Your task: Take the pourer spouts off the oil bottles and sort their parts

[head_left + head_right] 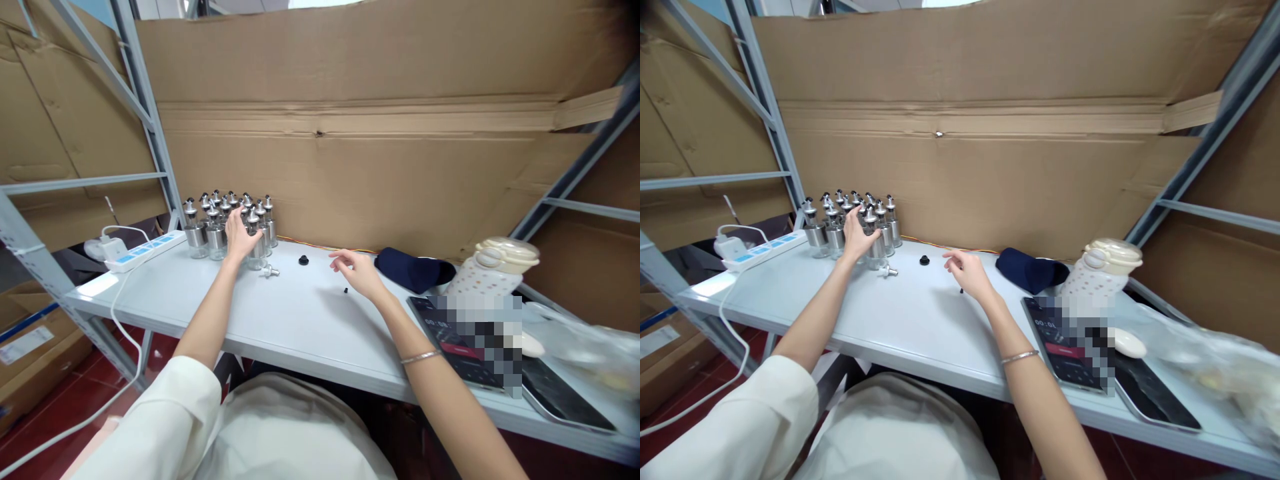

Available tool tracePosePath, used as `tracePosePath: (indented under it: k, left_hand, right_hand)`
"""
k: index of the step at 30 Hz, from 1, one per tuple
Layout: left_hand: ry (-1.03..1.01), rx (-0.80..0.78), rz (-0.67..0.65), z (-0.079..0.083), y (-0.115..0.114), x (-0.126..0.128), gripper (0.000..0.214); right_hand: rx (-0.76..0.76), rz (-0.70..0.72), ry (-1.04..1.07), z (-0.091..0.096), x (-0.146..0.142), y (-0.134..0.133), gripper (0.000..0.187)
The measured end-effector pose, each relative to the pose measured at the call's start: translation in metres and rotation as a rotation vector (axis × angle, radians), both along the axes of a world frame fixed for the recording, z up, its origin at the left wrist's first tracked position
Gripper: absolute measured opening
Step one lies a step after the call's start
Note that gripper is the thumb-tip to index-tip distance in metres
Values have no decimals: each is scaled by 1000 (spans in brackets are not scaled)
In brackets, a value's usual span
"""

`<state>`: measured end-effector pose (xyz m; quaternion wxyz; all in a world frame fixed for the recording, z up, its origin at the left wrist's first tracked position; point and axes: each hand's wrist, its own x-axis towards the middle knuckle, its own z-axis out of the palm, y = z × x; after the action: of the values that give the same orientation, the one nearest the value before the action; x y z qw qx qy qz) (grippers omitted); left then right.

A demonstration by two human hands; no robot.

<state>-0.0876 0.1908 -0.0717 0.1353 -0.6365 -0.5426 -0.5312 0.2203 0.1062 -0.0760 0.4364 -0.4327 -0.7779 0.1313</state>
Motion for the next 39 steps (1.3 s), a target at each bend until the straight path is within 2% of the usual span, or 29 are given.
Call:
tracePosePath:
  k: [6,8,11,14,16,18,20,22,24,29,32,34,39]
  left_hand:
    - [-31,-78,-56,-4,1,-1,82]
    - [-47,-57,-59,-5,1,-2,85]
    - [-47,114,-28,-2,-3,2,83]
    - [-12,321,-10,7,-14,19,62]
    - [76,334,-51,12,-25,39,46]
    - [280,194,-168,15,-36,63,32]
    - [534,-77,-303,14,-46,84,25]
    - [691,-383,-336,11,-52,98,24]
    - [736,-588,-307,8,-55,101,25]
    - [718,-829,-271,1,-53,89,39]
    - [710,-988,-319,-3,-50,86,44]
    - [692,-1017,-400,-4,-50,87,50]
    - [614,-963,-618,0,-52,93,61]
  right_hand:
    - [-10,-4,3,1,-1,-1,25]
    - [-14,-4,6,2,-1,-2,26]
    - [0,2,20,4,-1,-3,26]
    - [35,-15,52,6,-1,-4,26]
    - [55,-33,68,6,0,-4,24]
    - [65,-39,67,5,-1,-3,23]
    - [67,-36,59,4,-1,-2,23]
    - [70,-34,48,4,-1,-1,23]
    - [73,-41,42,3,0,-1,24]
    - [50,-40,19,5,0,-3,25]
    - [31,-34,-3,5,-1,-4,26]
    - [31,-35,-8,5,-1,-4,27]
    - [29,-34,1,4,0,-2,26]
